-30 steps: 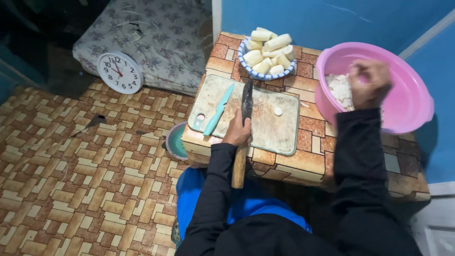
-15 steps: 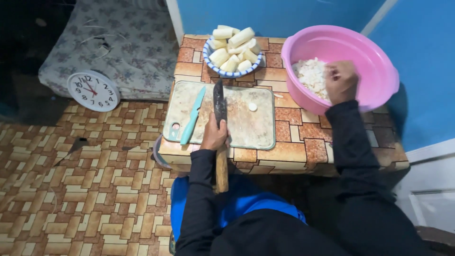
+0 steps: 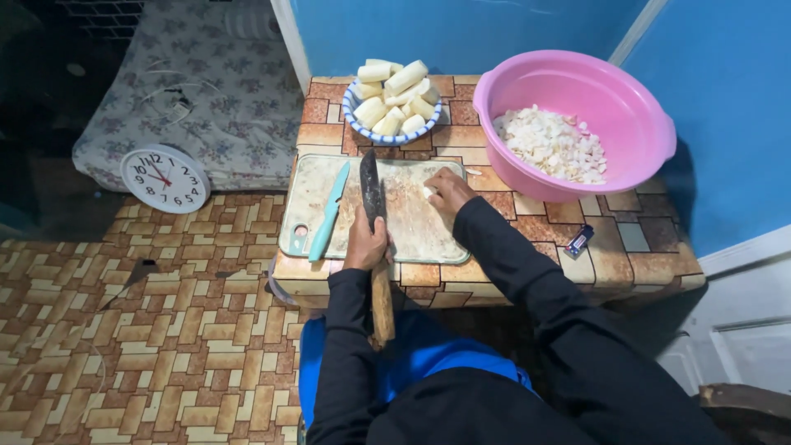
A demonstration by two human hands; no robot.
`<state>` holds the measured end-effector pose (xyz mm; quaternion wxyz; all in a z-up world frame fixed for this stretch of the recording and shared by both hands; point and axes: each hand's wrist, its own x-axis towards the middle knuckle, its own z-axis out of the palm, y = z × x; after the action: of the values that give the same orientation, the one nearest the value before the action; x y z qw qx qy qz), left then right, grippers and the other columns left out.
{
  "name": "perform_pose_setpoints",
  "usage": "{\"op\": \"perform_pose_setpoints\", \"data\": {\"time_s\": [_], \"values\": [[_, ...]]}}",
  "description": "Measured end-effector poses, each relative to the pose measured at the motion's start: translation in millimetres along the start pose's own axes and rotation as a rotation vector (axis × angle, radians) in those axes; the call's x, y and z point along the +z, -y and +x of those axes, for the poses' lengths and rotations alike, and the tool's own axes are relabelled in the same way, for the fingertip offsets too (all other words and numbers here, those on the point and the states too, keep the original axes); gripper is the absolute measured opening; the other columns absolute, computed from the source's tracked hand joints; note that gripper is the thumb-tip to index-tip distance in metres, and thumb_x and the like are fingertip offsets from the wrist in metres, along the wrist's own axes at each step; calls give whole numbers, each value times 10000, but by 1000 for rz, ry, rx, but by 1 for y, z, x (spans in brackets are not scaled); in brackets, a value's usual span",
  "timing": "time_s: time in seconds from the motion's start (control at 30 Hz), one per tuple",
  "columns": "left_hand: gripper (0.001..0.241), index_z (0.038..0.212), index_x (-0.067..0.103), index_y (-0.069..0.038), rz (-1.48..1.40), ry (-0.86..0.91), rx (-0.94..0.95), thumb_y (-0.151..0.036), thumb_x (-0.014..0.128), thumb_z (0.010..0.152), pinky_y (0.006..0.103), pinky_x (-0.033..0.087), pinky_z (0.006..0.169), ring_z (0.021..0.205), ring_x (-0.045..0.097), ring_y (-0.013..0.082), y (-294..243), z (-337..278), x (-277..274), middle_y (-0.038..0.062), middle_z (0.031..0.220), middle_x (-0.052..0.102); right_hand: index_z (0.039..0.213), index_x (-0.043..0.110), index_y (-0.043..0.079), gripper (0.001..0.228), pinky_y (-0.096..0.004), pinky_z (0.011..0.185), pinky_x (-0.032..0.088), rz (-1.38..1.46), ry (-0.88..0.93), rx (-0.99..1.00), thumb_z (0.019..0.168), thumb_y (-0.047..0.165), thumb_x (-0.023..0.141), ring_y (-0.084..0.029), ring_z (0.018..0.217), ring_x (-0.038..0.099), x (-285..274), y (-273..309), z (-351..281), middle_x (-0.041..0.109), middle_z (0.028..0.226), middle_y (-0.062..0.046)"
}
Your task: The person is chopping root vegetables on a cutting board and transferring the pieces into a large bowl.
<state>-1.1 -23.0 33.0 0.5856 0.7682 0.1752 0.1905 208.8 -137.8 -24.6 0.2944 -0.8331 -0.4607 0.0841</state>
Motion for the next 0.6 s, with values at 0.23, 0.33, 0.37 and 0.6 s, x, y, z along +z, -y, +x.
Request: {"op": "perform_pose_setpoints", "data": {"time_s": [0.23,0.33,0.37,0.6], "values": [[223,982,373,-30,139,-4,-97,-223,429,884,540,451,578,747,607,510,35,11,9,337,762,586,904,650,91,256,-341,686,547,98,-249,11,655,85,708,-313,749,635,13,-43,21,583,745,-109],[268,1056,376,-50,221,32,-153,-248,419,880,596,464,701,910,574,529,2,-1,16,374,917,578,854,652,155,116,-325,665,555,117,-282,137,756,210,683,-218,727,667,23,-61,31,645,783,-53],[274,1063,391,-60,212,83,-176,-257,423,875,589,467,755,939,568,522,-28,-14,16,366,945,580,860,645,147,131,-343,699,552,138,-280,184,762,227,675,-237,772,668,26,-60,31,655,816,-76],[206,1028,308,-44,344,136,-123,-153,365,862,585,458,710,886,593,520,12,13,52,382,882,570,875,652,192,160,-353,753,546,197,-283,299,748,284,684,-245,837,653,29,-53,29,653,819,-65]]}}
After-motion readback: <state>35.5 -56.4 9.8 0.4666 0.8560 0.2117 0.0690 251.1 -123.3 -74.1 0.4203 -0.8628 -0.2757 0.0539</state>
